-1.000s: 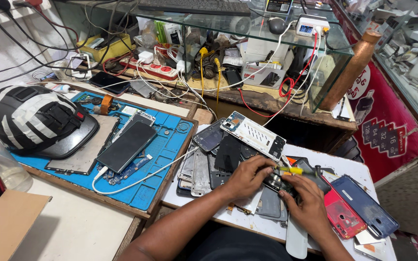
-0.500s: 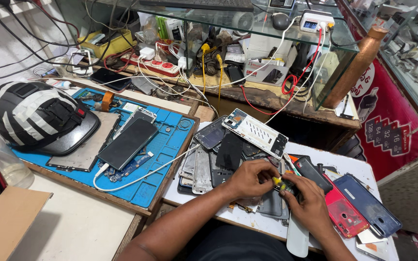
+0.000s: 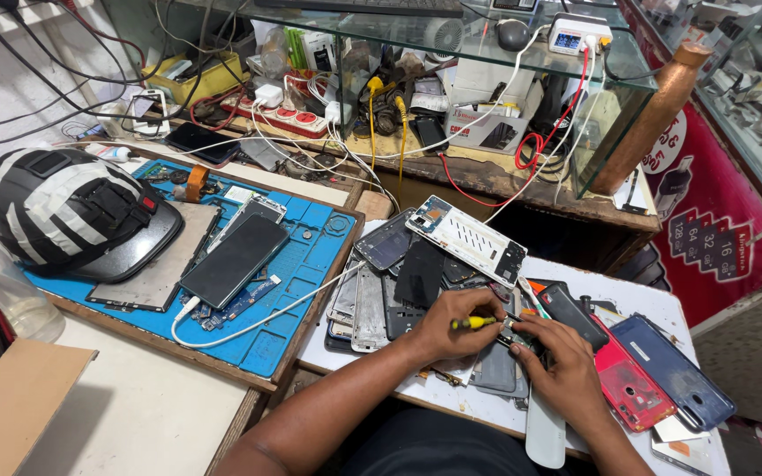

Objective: The person uses a yellow-handled screwdriver to unscrew and manipulate components on a small circuit board. They repeatedly adjust the board and tool while working over a cluttered workbench filled with disassembled phone parts.

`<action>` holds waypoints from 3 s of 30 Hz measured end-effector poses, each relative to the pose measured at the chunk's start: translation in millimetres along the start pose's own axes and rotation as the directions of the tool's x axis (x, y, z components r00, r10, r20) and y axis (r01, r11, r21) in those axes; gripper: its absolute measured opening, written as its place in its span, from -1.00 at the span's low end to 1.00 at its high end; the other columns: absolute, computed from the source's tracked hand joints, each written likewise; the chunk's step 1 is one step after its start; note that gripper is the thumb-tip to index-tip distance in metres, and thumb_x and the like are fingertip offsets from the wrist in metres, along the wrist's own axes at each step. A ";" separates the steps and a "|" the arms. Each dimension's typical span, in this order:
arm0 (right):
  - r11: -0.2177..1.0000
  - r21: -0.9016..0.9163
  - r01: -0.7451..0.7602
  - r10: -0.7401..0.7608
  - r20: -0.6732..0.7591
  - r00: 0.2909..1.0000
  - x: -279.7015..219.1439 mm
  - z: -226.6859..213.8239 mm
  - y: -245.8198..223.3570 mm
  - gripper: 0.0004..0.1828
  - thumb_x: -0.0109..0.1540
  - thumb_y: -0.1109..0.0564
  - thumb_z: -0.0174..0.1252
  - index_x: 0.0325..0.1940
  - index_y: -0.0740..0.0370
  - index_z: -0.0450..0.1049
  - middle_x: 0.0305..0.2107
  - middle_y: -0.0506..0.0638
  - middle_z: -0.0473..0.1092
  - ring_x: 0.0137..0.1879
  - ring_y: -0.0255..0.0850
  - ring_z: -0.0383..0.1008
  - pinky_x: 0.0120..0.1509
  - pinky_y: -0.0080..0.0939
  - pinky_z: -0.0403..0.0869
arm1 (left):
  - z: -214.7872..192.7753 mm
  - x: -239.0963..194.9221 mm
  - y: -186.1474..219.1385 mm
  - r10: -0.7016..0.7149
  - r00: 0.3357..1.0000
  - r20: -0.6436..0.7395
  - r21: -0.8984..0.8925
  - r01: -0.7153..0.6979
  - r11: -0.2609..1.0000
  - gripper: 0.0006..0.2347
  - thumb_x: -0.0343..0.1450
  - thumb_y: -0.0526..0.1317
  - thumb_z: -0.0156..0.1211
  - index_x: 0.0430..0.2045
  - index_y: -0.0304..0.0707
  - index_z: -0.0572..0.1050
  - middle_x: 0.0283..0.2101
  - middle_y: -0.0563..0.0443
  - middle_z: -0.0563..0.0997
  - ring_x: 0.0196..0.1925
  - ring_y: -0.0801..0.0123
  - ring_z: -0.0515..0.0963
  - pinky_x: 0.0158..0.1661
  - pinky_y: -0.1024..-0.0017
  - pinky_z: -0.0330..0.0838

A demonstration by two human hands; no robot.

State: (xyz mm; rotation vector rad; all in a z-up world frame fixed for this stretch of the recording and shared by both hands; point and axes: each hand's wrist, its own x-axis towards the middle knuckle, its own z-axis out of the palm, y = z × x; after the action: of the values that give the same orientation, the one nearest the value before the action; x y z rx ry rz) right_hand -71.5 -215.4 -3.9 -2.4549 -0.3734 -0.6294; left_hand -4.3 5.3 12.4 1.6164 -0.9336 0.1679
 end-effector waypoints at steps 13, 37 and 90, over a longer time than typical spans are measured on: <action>1.000 0.001 0.003 -0.003 0.000 1.000 -1.4 -0.2 0.9 -0.61 0.11 -0.03 0.33 0.01 0.02 0.61 0.08 -0.07 0.52 0.28 -0.10 0.43 0.33 -0.02 0.28 | -3.6 -0.3 13.9 0.063 0.994 0.084 0.148 -0.075 0.986 -0.84 0.38 -0.27 0.28 -0.23 -0.35 0.59 -0.28 -0.13 0.63 -0.24 0.26 0.69 -0.17 0.41 0.58; 1.000 -0.014 -0.010 0.010 -0.005 1.000 -1.5 0.6 1.4 -0.63 0.12 -0.07 0.32 -0.03 0.02 0.62 0.07 -0.08 0.52 0.28 -0.11 0.43 0.31 -0.04 0.29 | -1.8 -0.7 12.9 -0.006 0.998 0.065 0.243 -0.010 0.970 -0.86 0.34 -0.24 0.31 -0.31 -0.26 0.59 -0.31 -0.05 0.60 -0.31 0.29 0.68 -0.25 0.40 0.57; 1.000 0.009 0.022 -0.022 -0.012 1.000 -3.4 -7.7 -4.3 -0.63 0.13 -0.03 0.32 0.01 0.05 0.59 0.14 -0.06 0.46 0.29 -0.05 0.36 0.26 -0.01 0.27 | 4.1 6.6 19.7 0.001 0.982 0.188 0.257 -0.051 0.965 -0.84 0.33 -0.35 0.35 -0.25 -0.21 0.58 -0.15 0.00 0.63 -0.24 0.36 0.67 -0.26 0.49 0.55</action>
State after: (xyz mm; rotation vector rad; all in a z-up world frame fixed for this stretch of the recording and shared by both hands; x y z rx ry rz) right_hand -78.8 -216.9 1.9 -2.4399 -0.3986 -0.6503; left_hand -14.2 -1.0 30.1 1.8884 -1.1135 0.1651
